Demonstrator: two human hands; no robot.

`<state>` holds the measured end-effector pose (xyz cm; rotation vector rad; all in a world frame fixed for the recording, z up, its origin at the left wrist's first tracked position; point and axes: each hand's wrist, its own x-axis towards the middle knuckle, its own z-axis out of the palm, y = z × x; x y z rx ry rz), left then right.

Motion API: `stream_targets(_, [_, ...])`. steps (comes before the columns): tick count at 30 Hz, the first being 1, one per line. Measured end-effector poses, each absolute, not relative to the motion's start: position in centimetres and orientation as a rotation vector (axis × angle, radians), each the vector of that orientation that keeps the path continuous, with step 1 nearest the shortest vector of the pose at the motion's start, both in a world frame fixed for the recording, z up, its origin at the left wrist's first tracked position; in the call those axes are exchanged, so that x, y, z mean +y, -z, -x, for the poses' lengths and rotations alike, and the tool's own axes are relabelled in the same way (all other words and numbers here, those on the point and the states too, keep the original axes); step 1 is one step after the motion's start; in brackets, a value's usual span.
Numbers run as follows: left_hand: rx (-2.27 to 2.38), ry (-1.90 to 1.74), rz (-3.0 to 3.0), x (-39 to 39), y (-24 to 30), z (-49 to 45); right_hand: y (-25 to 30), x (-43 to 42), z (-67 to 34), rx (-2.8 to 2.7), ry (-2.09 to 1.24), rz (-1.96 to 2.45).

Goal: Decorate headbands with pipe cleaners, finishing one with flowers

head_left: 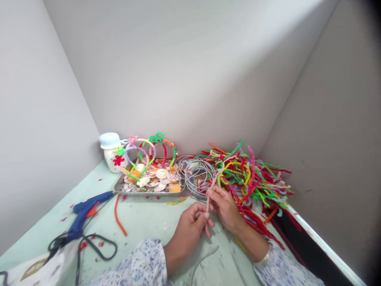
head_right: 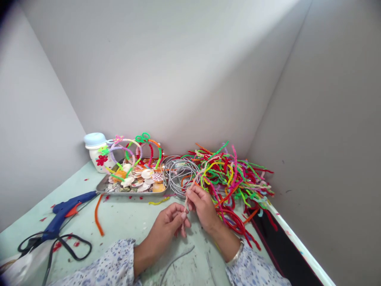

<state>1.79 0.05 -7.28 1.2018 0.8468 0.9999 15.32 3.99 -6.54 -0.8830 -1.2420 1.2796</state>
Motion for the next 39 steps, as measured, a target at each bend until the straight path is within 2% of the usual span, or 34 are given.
stream_targets(39, [0.91,-0.92,-1.351,-0.2,8.3,-2.0,6.3,3.9,-15.5,-1.238,-1.198,0.93])
